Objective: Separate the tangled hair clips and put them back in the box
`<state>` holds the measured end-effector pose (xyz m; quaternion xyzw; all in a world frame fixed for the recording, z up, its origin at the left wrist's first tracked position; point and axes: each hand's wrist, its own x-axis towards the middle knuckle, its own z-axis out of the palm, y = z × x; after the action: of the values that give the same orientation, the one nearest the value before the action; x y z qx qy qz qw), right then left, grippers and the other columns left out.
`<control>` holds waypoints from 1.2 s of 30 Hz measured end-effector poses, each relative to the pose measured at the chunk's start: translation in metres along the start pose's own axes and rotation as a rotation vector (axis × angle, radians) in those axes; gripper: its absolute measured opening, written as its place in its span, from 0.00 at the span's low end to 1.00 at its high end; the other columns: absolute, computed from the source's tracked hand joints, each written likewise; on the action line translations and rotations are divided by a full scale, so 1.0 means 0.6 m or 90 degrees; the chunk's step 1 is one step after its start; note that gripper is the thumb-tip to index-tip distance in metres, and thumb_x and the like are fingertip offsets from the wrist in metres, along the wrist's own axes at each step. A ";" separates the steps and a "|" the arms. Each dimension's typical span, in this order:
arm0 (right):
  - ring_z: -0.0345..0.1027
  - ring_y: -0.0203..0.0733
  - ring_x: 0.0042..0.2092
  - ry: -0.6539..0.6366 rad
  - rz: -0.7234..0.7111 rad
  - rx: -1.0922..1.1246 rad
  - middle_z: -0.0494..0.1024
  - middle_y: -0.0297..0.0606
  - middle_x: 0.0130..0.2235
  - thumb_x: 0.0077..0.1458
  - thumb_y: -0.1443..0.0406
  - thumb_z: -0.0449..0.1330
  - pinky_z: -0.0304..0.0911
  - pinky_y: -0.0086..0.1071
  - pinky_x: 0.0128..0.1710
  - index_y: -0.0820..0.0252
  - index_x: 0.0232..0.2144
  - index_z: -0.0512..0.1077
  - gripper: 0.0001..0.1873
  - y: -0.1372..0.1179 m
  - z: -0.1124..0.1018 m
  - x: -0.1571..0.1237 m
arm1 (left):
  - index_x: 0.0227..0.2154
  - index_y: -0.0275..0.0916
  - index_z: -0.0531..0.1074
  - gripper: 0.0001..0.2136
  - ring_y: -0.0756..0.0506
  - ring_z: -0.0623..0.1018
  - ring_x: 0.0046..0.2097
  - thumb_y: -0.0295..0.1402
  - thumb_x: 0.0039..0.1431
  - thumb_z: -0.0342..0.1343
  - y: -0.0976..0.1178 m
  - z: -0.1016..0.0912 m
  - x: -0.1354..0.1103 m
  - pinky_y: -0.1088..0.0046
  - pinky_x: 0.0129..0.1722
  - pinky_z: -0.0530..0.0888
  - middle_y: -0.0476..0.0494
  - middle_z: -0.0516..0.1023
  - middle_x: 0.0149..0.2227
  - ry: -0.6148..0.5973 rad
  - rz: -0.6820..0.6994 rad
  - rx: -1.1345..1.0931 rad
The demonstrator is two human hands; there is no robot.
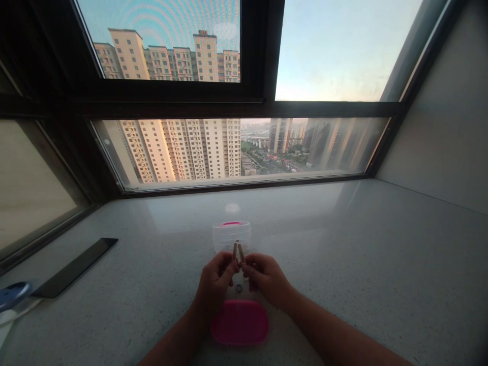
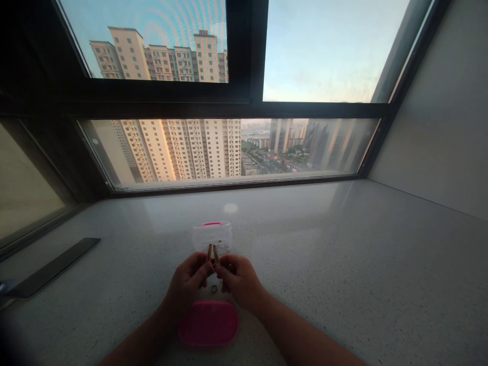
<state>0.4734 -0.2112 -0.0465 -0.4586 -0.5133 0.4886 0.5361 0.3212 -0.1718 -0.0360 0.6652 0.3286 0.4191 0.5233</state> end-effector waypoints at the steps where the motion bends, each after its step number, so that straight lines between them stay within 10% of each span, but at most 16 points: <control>1: 0.60 0.29 0.18 0.003 -0.001 -0.001 0.67 0.29 0.22 0.48 0.55 0.61 0.56 0.23 0.16 0.64 0.31 0.71 0.16 0.001 0.000 0.000 | 0.32 0.35 0.70 0.08 0.53 0.66 0.23 0.36 0.57 0.52 -0.001 0.000 0.000 0.80 0.22 0.65 0.49 0.70 0.26 -0.001 -0.001 0.000; 36: 0.59 0.29 0.19 -0.022 -0.008 -0.029 0.66 0.29 0.21 0.48 0.53 0.62 0.58 0.24 0.18 0.64 0.29 0.70 0.18 -0.002 0.002 -0.003 | 0.32 0.35 0.71 0.10 0.53 0.67 0.23 0.38 0.55 0.54 -0.001 0.000 -0.001 0.80 0.21 0.65 0.50 0.69 0.24 -0.015 -0.007 -0.001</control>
<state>0.4723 -0.2128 -0.0453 -0.4590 -0.5360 0.4817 0.5196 0.3211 -0.1721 -0.0369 0.6681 0.3259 0.4082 0.5299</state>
